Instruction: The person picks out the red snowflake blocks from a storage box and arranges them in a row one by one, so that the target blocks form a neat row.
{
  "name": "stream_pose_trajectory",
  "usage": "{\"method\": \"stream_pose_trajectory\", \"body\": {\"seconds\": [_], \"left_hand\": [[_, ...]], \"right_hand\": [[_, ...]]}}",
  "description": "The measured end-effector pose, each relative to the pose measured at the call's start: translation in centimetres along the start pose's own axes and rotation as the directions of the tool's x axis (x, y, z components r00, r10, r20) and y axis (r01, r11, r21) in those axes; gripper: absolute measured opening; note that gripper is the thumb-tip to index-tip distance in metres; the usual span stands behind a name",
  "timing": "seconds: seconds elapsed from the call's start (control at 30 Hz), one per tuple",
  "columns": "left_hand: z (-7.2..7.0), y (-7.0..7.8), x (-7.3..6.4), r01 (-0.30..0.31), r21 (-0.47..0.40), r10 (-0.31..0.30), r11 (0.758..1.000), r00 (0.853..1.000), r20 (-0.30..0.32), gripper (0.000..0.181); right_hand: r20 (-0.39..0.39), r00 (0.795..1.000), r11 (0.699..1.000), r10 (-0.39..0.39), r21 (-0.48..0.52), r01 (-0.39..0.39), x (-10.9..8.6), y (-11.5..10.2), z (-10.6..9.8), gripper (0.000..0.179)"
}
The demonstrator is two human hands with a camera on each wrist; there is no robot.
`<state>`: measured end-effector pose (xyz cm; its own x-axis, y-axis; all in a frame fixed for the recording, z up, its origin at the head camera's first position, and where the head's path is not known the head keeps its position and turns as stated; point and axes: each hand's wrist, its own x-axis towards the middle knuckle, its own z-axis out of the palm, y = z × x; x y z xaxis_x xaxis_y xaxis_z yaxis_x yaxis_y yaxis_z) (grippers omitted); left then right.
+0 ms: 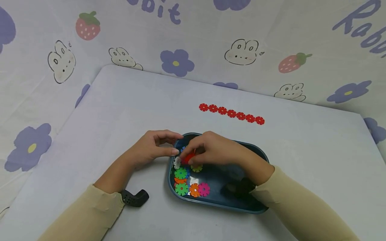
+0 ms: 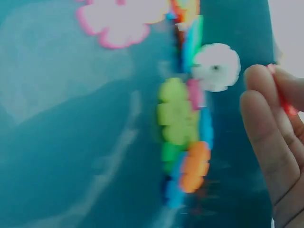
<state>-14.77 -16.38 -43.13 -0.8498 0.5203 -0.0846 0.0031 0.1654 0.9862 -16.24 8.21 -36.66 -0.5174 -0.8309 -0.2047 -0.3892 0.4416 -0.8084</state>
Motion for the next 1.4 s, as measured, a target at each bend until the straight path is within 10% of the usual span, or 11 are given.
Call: {"method": "stream_pose_trajectory", "body": {"seconds": [0.33, 0.5, 0.87, 1.03, 1.2, 1.4], "left_hand": [[0.3, 0.1, -0.1, 0.022, -0.022, -0.021, 1.000, 1.000, 0.019, 0.036], [0.5, 0.1, -0.2, 0.036, -0.025, -0.035, 0.999, 0.999, 0.025, 0.038], [0.2, 0.4, -0.4, 0.028, 0.020, -0.028, 0.999, 1.000, 0.002, 0.038], [-0.1, 0.4, -0.6, 0.028, 0.022, -0.028, 0.999, 1.000, -0.004, 0.038], [-0.1, 0.3, -0.6, 0.024, 0.017, -0.024, 1.000, 1.000, -0.003, 0.037], [-0.2, 0.2, -0.6, 0.021, 0.011, -0.021, 1.000, 1.000, -0.002, 0.037]], "right_hand": [[-0.159, 0.979, 0.991, 0.128, 0.043, -0.123, -2.1, -1.4, -1.7, 0.042], [-0.343, 0.932, 0.993, 0.116, 0.052, -0.104, -5.4, -1.7, -3.8, 0.040], [-0.720, 0.680, 0.972, 0.134, 0.231, 0.053, -11.8, 3.4, -8.4, 0.040], [-0.765, 0.557, 0.945, 0.324, 0.285, -0.158, -13.0, 7.7, -9.8, 0.042], [-0.690, 0.453, 0.814, 0.564, 0.376, -0.442, -14.0, 12.2, -9.8, 0.055], [-0.624, 0.421, 0.723, 0.659, 0.368, -0.585, -14.5, 15.5, -8.9, 0.068]]}}
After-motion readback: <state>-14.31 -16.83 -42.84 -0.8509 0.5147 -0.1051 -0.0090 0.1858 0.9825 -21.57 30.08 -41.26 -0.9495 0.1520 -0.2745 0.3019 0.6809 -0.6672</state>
